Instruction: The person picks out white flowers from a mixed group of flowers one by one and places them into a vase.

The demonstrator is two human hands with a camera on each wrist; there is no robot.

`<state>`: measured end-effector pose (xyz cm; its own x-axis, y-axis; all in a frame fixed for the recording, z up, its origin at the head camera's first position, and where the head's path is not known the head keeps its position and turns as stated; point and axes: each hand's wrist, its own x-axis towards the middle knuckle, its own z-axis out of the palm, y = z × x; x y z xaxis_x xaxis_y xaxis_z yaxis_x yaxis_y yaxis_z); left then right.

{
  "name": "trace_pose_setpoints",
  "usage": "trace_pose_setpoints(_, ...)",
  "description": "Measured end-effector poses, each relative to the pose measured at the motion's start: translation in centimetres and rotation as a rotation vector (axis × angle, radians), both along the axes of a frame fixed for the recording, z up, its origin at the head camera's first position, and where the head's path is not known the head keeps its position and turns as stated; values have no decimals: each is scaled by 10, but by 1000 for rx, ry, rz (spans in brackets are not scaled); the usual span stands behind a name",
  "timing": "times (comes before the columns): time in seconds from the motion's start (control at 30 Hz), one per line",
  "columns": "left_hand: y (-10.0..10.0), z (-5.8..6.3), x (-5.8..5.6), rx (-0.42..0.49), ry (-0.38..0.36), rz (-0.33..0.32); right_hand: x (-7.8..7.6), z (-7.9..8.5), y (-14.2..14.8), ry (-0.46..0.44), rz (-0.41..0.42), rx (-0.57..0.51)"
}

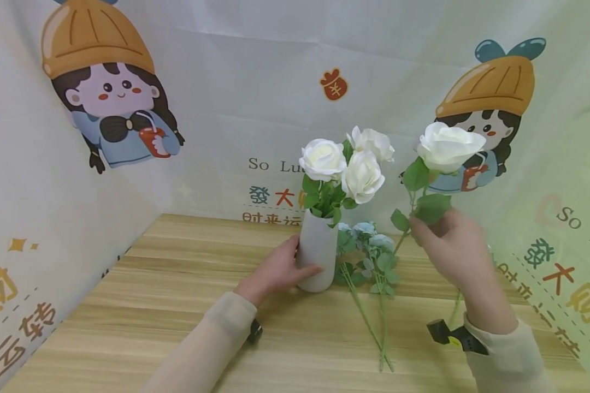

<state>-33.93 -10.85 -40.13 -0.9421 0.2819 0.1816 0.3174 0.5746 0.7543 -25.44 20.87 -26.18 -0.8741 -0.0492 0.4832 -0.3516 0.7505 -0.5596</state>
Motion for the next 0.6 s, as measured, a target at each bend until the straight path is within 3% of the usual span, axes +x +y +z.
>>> trace_pose_setpoints(0.23, -1, 0, 0, -4, -12, 8, 16, 5, -28, 122, 44, -80)
trace_pose_setpoints(0.6, -1, 0, -1, -19, 17, -7, 22, 5, -60, 237, 133, -232)
